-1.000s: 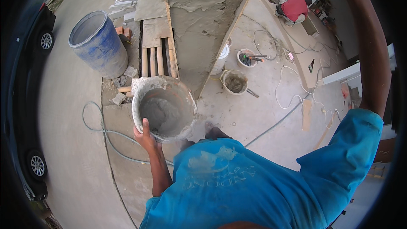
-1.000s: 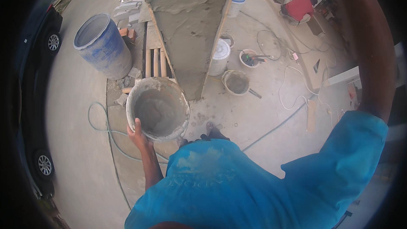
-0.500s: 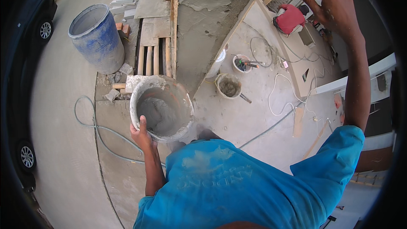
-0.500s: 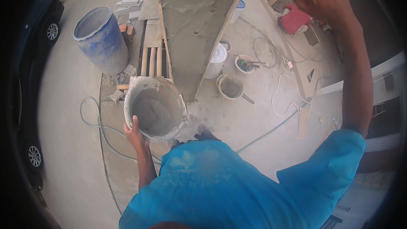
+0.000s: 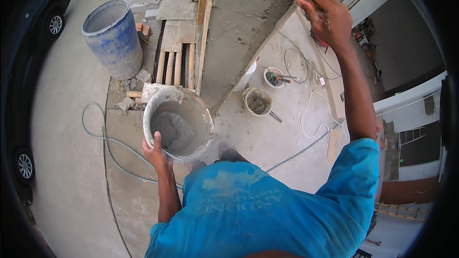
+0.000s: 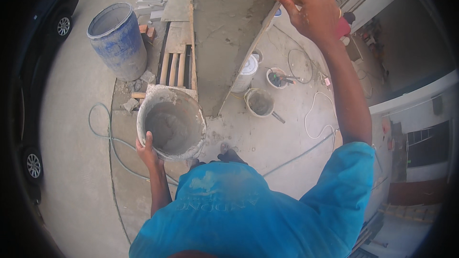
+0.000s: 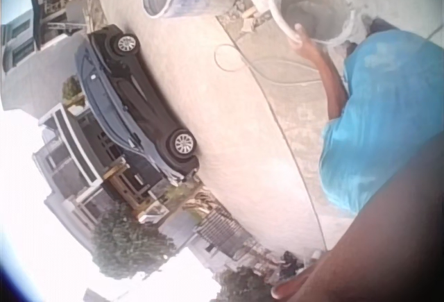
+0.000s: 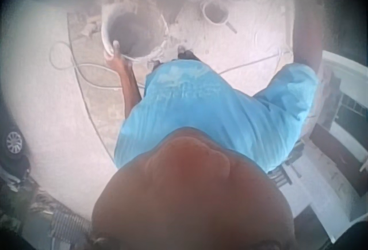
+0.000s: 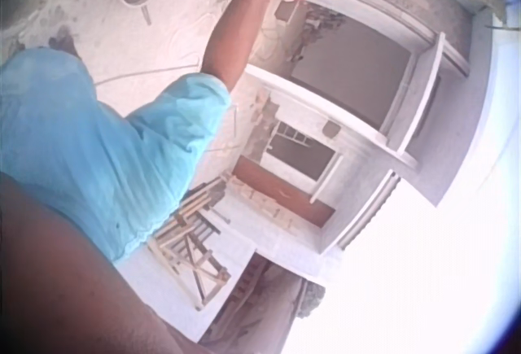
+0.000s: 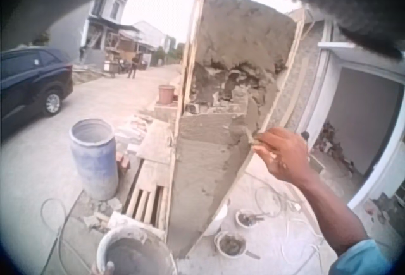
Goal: The person scoops cement from a bucket using a trowel and applies it to a wall. They repeatedly transfer cement from the bucket to the wall, smoothing it with the trowel.
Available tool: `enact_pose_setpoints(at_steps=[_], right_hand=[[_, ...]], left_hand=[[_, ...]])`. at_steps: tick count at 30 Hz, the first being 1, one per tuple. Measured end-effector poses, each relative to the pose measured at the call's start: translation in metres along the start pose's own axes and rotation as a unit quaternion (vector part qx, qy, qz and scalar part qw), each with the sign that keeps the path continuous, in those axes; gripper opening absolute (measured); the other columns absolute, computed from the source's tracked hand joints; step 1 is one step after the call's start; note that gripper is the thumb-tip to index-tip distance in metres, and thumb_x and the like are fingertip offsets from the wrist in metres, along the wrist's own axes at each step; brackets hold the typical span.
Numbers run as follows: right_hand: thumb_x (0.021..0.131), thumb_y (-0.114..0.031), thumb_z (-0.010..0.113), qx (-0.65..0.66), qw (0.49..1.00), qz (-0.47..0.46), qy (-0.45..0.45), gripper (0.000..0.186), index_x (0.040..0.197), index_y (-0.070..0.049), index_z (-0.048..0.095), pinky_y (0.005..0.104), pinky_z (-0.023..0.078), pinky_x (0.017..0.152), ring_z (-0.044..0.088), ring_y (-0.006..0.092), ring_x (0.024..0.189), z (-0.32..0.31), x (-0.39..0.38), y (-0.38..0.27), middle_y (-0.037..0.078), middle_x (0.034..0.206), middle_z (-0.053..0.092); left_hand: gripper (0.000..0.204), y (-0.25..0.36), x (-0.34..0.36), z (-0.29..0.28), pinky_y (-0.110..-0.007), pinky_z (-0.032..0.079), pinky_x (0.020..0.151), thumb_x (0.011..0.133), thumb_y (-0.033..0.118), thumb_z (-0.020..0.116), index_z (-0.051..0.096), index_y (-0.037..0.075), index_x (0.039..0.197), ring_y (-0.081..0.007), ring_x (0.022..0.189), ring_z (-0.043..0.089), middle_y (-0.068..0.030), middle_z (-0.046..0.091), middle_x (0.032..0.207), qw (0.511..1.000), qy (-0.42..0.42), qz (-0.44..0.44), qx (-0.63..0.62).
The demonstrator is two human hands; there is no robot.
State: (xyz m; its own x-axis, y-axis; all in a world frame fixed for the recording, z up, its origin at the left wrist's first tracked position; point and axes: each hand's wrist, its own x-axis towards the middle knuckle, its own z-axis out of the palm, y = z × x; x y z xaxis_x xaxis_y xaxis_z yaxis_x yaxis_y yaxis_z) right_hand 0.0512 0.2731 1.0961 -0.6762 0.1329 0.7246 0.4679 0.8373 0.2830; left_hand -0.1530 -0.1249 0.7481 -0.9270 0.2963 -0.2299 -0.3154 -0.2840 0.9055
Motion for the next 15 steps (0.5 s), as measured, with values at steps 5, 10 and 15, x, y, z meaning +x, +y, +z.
enact_pose_setpoints(at_steps=[5,10,15], right_hand=[[0.097,-0.042,0.070,0.070,0.989,0.114,-0.066,0.036,0.119,-0.013,0.074,0.0332,0.054,0.068,0.073,0.0214,0.085,-0.019,0.018,0.012,0.004,0.097,0.072],[0.097,-0.042,0.069,-0.045,0.997,0.039,-0.048,0.038,0.120,-0.012,0.072,0.0335,0.055,0.074,0.073,0.0269,0.088,-0.037,0.027,0.024,0.005,0.100,0.072],[0.096,-0.036,0.070,-0.052,0.995,0.090,-0.008,0.027,0.112,-0.014,0.074,0.0372,0.052,0.067,0.069,0.0262,0.078,-0.062,0.009,0.021,0.006,0.093,0.071]], left_hand=[[0.042,0.008,-0.004,0.011,-0.033,0.051,0.086,0.091,0.017,0.081,0.060,-0.001,0.122,-0.0164,0.093,0.063,-0.0069,0.066,0.107,1.000,0.017,-0.026,0.003],[0.043,0.005,-0.002,0.011,-0.032,0.051,0.085,0.089,0.017,0.082,0.061,0.000,0.122,-0.0156,0.093,0.061,-0.0057,0.066,0.106,1.000,0.003,-0.024,-0.002],[0.044,-0.006,0.003,0.007,-0.031,0.050,0.084,0.087,0.014,0.083,0.061,0.000,0.122,-0.0141,0.093,0.060,-0.0050,0.065,0.106,0.999,-0.016,-0.025,-0.032]])
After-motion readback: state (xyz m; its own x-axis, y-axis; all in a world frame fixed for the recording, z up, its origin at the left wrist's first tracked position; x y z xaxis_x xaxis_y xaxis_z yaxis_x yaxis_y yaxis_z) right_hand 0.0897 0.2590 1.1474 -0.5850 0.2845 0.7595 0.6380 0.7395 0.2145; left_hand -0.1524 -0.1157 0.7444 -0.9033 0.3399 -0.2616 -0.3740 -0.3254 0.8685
